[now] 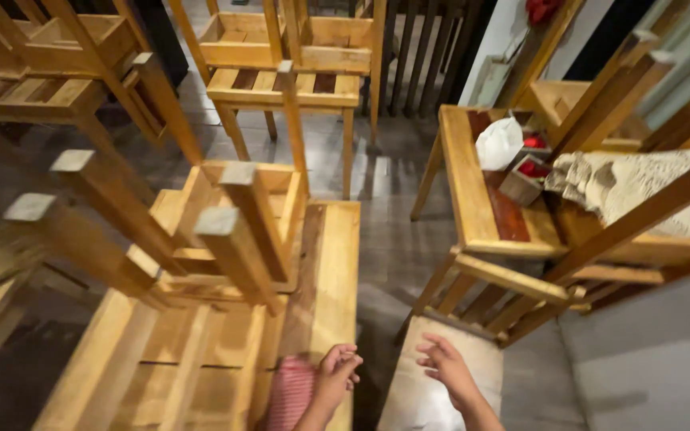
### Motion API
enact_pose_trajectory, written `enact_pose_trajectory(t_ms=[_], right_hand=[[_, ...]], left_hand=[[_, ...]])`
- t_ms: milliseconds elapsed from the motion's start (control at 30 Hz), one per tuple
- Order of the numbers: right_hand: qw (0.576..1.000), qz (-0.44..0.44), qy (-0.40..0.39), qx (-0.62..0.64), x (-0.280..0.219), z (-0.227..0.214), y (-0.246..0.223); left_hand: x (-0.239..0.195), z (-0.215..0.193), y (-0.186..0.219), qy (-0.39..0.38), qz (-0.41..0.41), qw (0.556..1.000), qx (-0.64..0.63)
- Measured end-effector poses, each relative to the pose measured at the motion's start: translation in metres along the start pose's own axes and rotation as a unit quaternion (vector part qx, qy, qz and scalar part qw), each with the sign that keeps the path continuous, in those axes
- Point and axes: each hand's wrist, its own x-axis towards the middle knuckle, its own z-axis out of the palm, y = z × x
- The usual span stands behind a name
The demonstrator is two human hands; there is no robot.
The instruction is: Clean a wooden table and then a wooden chair using a red and white checkered cloth.
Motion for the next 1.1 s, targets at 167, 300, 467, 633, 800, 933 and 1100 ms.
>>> enact_pose_trajectory(t_ms=[167, 300, 467, 633, 800, 933, 1100], right_hand=[[0.991, -0.051, 0.090, 0.090, 0.023, -0.132, -0.040], [0.957, -0.130, 0.168, 0.199, 0.059, -0.260, -0.042], [0.934, -0.097, 0.280, 0.198, 0.099, -0.351, -0.050], [0.948, -0.134, 0.231, 0.172, 0.098, -0.354, -0.079], [0.942, -0.172, 0.251, 0.141, 0.146, -0.348, -0.069], [0.906, -0.139, 0.400, -0.017, 0.133, -0.319, -0.089], [0.923, -0.194, 0.321, 0.084, 0.167, -0.357, -0.020]], left_hand=[[0.065, 0.085, 0.013, 0.033, -0.036, 0.997, 0.058], [0.159, 0.139, -0.019, 0.034, 0.014, 0.994, 0.100], [0.269, 0.221, -0.005, 0.054, 0.042, 0.991, 0.111], [0.323, 0.303, -0.001, 0.097, 0.130, 0.960, 0.228], [0.291, 0.341, 0.017, 0.109, 0.132, 0.916, 0.364], [0.283, 0.324, 0.019, 0.127, 0.208, 0.855, 0.458], [0.258, 0.304, 0.017, 0.108, 0.254, 0.852, 0.445]])
